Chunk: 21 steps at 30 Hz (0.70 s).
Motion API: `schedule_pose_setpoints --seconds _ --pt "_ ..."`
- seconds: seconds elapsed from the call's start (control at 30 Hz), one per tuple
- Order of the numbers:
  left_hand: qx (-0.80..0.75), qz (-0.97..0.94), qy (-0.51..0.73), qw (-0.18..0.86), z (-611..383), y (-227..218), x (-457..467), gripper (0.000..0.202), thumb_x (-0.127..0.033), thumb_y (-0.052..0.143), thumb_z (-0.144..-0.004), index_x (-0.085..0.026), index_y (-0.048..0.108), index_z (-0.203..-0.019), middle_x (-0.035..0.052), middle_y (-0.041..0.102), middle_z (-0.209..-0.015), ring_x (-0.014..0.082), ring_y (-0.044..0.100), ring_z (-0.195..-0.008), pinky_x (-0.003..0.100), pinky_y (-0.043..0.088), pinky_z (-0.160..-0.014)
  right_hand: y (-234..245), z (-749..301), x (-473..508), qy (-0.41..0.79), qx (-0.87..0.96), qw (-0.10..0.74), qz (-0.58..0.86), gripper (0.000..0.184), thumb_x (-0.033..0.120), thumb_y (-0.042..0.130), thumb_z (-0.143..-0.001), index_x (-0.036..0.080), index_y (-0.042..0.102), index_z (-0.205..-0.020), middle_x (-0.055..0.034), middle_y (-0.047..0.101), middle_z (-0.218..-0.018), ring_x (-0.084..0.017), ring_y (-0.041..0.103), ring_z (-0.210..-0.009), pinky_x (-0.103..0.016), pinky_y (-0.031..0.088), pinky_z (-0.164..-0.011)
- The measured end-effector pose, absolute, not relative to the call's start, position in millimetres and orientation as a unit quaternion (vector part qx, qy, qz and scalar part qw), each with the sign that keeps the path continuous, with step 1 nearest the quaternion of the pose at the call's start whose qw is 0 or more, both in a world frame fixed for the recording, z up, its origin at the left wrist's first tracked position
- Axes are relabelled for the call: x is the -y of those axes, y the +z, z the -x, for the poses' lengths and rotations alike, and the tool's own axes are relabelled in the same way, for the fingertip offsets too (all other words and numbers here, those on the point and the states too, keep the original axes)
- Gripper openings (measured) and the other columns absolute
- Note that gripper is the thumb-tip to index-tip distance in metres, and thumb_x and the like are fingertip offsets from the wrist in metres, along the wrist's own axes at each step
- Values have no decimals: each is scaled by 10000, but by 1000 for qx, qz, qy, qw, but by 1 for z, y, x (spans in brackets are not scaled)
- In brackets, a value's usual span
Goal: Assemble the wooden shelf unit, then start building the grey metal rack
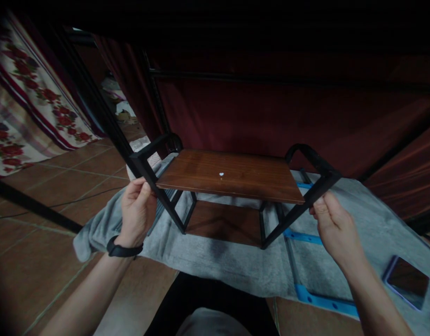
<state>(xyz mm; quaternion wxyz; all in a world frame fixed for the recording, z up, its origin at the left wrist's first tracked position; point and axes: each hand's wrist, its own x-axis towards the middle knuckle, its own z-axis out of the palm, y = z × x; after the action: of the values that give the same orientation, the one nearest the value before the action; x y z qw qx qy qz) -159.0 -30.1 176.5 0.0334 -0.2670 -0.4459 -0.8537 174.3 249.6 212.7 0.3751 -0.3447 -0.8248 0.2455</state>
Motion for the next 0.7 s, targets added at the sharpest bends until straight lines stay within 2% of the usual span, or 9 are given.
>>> schedule_pose_setpoints --seconds 0.1,0.27,0.5,0.7 --pt "441 264 -858 13 155 180 31 232 -383 802 -788 -222 716 -931 -8 683 -879 103 607 -775 234 492 -780 213 -177 -248 214 835 368 349 385 575 405 -966 237 544 -842 8 575 -743 -179 560 -700 -306 401 -663" --pt "442 265 -857 11 157 183 33 237 -361 835 -752 -191 691 -834 -25 644 -775 83 567 -688 214 468 -709 216 -177 -247 199 837 365 355 398 585 403 -960 237 540 -822 0 590 -731 -188 571 -696 -305 406 -647" --pt "438 258 -861 10 165 178 31 252 -354 873 -701 -199 695 -788 -32 652 -760 80 568 -695 210 468 -726 215 -178 -252 240 828 374 341 409 598 437 -944 238 550 -788 13 556 -703 -166 530 -660 -290 389 -615" --pt "519 280 -805 61 165 172 33 265 -451 784 -785 -212 712 -875 -11 653 -797 110 565 -702 238 462 -713 212 -181 -253 230 829 395 323 386 571 445 -953 237 547 -789 19 543 -711 -159 529 -662 -293 390 -637"
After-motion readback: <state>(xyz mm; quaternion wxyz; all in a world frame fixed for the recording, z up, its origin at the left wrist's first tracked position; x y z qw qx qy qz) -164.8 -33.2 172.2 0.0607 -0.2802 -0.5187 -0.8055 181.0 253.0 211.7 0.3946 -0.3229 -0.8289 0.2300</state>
